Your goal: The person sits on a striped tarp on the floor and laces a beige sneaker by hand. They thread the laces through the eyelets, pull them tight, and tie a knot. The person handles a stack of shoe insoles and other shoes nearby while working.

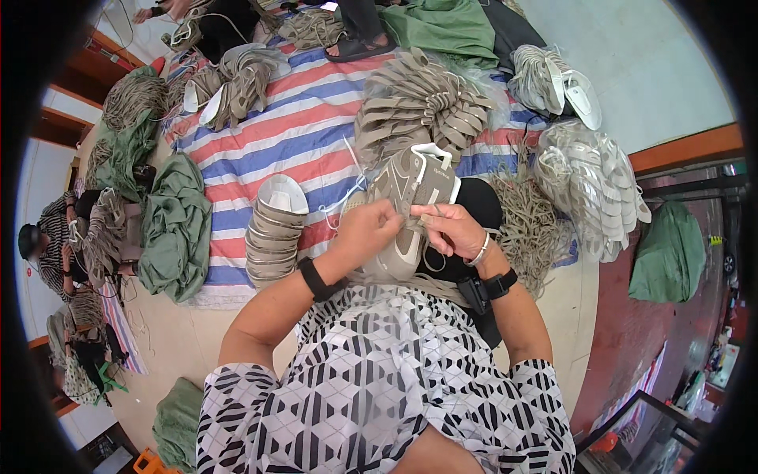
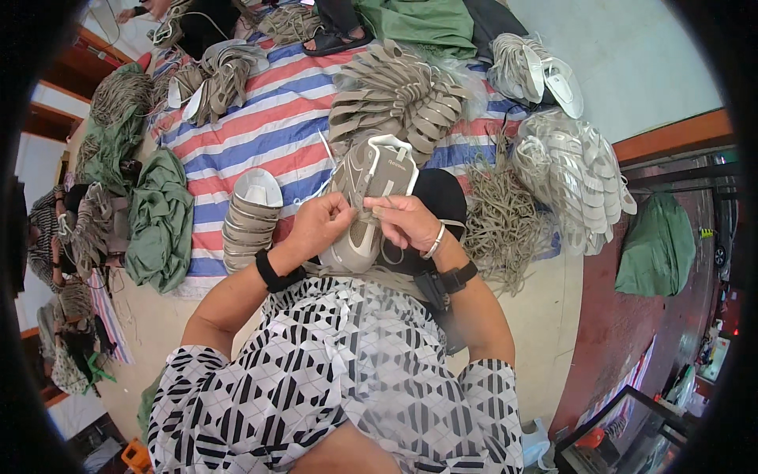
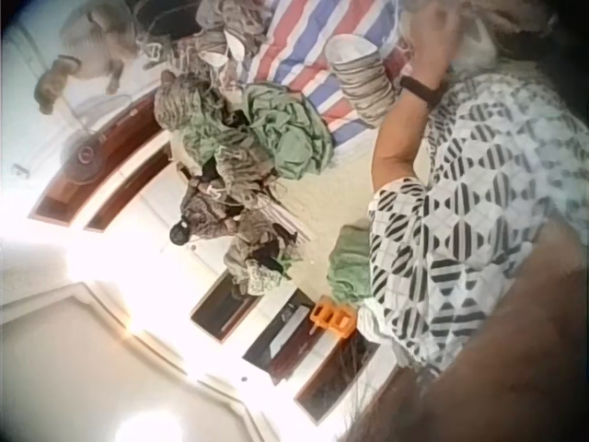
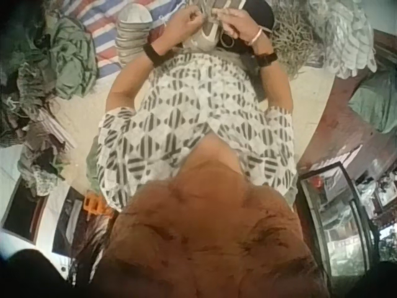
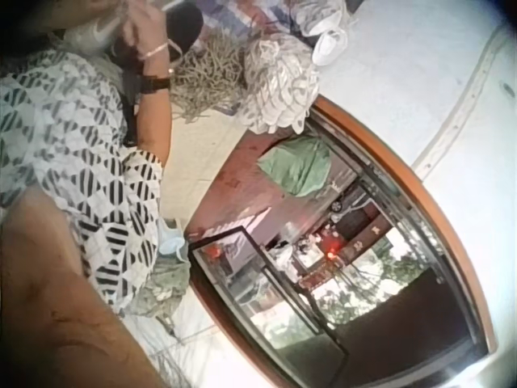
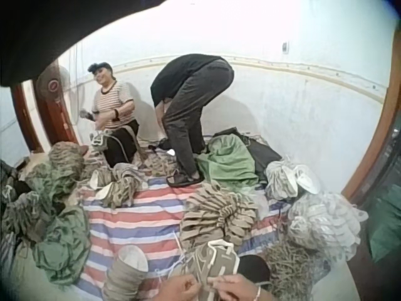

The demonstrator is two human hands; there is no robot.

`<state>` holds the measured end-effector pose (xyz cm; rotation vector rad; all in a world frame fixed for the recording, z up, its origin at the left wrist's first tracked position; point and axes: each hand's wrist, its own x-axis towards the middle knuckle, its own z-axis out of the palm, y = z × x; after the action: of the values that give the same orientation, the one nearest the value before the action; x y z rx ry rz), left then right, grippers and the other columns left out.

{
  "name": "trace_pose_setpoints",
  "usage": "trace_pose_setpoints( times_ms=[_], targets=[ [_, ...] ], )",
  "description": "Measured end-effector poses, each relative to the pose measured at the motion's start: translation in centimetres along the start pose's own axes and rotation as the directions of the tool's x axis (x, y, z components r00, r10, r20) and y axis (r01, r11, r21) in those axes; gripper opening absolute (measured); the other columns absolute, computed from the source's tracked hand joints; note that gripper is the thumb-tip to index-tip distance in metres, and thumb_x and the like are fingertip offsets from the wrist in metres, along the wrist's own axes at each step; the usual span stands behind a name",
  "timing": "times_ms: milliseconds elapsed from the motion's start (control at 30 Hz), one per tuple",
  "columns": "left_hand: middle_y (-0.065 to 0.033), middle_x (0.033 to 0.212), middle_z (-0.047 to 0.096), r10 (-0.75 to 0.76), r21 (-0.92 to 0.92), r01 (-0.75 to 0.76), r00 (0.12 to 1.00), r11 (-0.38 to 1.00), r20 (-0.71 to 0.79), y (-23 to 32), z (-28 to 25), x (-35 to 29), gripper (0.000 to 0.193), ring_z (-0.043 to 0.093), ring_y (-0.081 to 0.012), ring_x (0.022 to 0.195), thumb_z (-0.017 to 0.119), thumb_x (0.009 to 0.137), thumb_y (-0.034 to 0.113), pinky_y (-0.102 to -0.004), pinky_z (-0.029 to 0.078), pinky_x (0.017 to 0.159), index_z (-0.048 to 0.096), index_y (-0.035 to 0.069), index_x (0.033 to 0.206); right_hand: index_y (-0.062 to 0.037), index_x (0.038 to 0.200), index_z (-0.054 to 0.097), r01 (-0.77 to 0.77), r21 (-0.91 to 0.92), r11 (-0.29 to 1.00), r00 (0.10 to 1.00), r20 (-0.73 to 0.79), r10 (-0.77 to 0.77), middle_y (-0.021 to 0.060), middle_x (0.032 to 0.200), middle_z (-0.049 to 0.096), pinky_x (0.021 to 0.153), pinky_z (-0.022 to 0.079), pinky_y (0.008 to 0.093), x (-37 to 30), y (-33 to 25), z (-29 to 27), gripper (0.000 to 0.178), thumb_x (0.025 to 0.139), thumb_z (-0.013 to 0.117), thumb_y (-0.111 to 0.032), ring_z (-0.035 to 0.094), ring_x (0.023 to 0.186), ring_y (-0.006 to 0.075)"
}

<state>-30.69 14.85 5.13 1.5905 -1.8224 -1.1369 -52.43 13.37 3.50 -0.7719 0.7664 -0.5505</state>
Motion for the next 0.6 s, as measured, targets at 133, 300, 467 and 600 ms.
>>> trace_pose_setpoints(
  times_ms=[133, 300, 467, 600],
  targets=[
    [-0.0090, 0.061, 0.057, 0.483, 0.419, -0.382, 0.860, 0.824, -0.166, -0.2, 1.1, 0.4, 0.016, 0.056, -0.0217, 0.055, 0.063, 0.080, 0.019, -0.0362, 0.045, 0.053, 0.058, 0.004, 0.075, 0.0046, 0.128, 0.050, 0.054, -0.119, 0.991, 0.998, 0.020, -0.052, -0.0005, 0.054, 0.050, 0.037, 0.032, 0.0193, -0.1, 0.1, 0.1, 0.040, 0.095, 0.053, -0.016, 0.042, 0.039, 0.0065],
    [-0.0151, 0.071, 0.061, 0.050, -0.086, -0.058, 0.995, 0.995, -0.089, -1.0, 1.6, 0.7, 0.012, 0.061, -0.0359, 0.065, 0.061, 0.076, 0.017, -0.0451, 0.046, 0.055, 0.056, 0.006, 0.075, 0.0038, 0.130, 0.049, 0.017, -0.127, 0.992, 1.000, -0.014, -0.019, 0.0012, 0.055, 0.050, 0.038, 0.033, 0.0202, -0.5, -0.1, 0.5, 0.040, 0.095, 0.050, -0.015, 0.043, 0.041, 0.0073],
    [-0.0154, 0.071, 0.061, 0.408, 0.369, -0.362, 0.911, 0.856, -0.054, -0.3, 1.2, 1.0, 0.011, 0.061, -0.0365, 0.067, 0.059, 0.078, 0.016, -0.0453, 0.046, 0.056, 0.056, 0.005, 0.077, 0.0032, 0.129, 0.049, -0.007, -0.045, 0.999, 1.000, -0.028, 0.005, 0.0023, 0.052, 0.049, 0.038, 0.033, 0.0203, -0.5, 0.0, 1.1, 0.038, 0.096, 0.047, -0.015, 0.041, 0.037, 0.0081],
    [-0.0165, 0.073, 0.060, 0.398, 0.202, -0.377, 0.915, 0.904, -0.072, -0.9, 1.2, 0.4, 0.014, 0.061, -0.0371, 0.069, 0.058, 0.080, 0.017, -0.0457, 0.046, 0.058, 0.055, 0.004, 0.078, 0.0024, 0.126, 0.052, -0.053, -0.221, 0.974, 0.997, -0.072, 0.038, 0.0012, 0.051, 0.049, 0.036, 0.032, 0.0204, -1.1, -0.7, 1.2, 0.036, 0.095, 0.050, -0.016, 0.039, 0.036, 0.0078]
  ],
)
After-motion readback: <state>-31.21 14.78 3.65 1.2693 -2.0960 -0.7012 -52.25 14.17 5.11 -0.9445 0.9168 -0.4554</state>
